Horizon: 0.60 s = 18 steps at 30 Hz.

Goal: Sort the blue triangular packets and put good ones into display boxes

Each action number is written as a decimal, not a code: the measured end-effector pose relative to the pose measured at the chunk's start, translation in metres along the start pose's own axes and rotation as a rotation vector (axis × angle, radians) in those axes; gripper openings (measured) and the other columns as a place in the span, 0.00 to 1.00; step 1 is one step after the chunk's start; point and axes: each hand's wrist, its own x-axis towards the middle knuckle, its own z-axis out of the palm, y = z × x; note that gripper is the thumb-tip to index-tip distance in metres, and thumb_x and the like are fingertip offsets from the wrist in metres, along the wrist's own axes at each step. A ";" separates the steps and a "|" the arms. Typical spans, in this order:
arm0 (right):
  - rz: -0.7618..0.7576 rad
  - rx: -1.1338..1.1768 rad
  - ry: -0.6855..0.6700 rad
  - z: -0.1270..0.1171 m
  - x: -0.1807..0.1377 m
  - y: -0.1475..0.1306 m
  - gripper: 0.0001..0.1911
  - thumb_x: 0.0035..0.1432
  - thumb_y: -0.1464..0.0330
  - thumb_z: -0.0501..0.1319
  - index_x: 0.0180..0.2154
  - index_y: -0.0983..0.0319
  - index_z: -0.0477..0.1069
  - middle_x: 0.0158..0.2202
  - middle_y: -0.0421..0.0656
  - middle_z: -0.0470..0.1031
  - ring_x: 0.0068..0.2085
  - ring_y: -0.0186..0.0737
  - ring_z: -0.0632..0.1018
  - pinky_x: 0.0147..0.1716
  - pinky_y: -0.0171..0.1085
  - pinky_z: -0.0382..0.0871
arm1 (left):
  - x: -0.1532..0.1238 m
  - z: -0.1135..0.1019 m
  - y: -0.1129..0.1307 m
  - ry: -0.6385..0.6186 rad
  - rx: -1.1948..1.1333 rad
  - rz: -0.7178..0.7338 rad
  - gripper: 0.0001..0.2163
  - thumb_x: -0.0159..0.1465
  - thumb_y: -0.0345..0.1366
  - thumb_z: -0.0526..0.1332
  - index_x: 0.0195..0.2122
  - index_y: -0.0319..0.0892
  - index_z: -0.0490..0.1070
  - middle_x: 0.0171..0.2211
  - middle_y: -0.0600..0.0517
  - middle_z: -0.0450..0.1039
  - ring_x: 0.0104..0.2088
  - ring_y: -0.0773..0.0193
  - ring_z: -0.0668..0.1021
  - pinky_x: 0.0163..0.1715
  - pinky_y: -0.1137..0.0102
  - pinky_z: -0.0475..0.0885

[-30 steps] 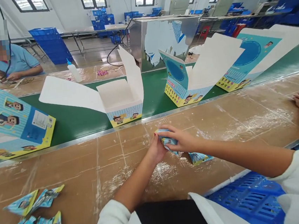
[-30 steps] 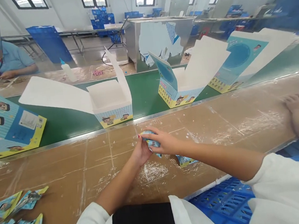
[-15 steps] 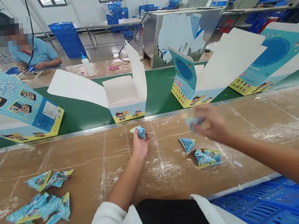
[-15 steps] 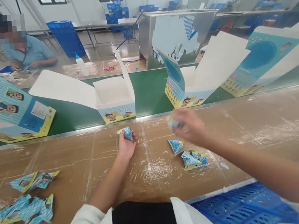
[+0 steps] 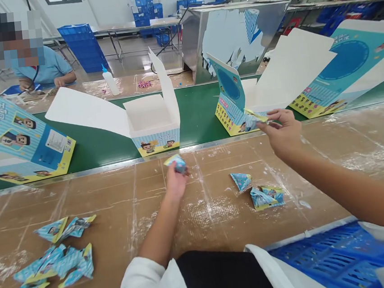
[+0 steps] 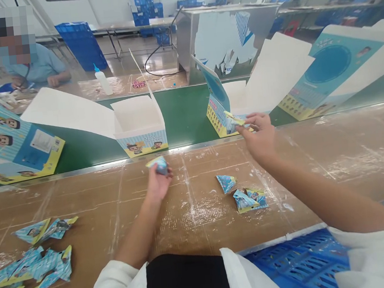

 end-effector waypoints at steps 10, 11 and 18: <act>-0.191 0.055 -0.409 0.007 -0.028 0.027 0.16 0.63 0.59 0.54 0.27 0.59 0.70 0.36 0.47 0.72 0.39 0.44 0.75 0.41 0.44 0.71 | -0.019 0.001 -0.006 -0.022 0.309 0.671 0.24 0.49 0.50 0.69 0.44 0.45 0.69 0.37 0.51 0.72 0.35 0.63 0.75 0.36 0.70 0.71; -0.264 0.072 -0.501 0.010 -0.032 0.030 0.16 0.64 0.60 0.53 0.27 0.60 0.69 0.37 0.48 0.72 0.40 0.44 0.75 0.41 0.44 0.71 | -0.019 0.003 -0.010 0.006 0.310 0.699 0.24 0.50 0.50 0.68 0.45 0.46 0.68 0.38 0.52 0.71 0.36 0.64 0.75 0.36 0.71 0.71; -0.345 0.035 -0.614 0.023 -0.034 0.037 0.16 0.65 0.62 0.51 0.31 0.61 0.71 0.42 0.52 0.73 0.45 0.47 0.74 0.46 0.46 0.68 | -0.013 -0.004 -0.037 -0.073 0.397 0.534 0.27 0.48 0.53 0.70 0.44 0.43 0.67 0.34 0.52 0.71 0.32 0.66 0.75 0.32 0.72 0.71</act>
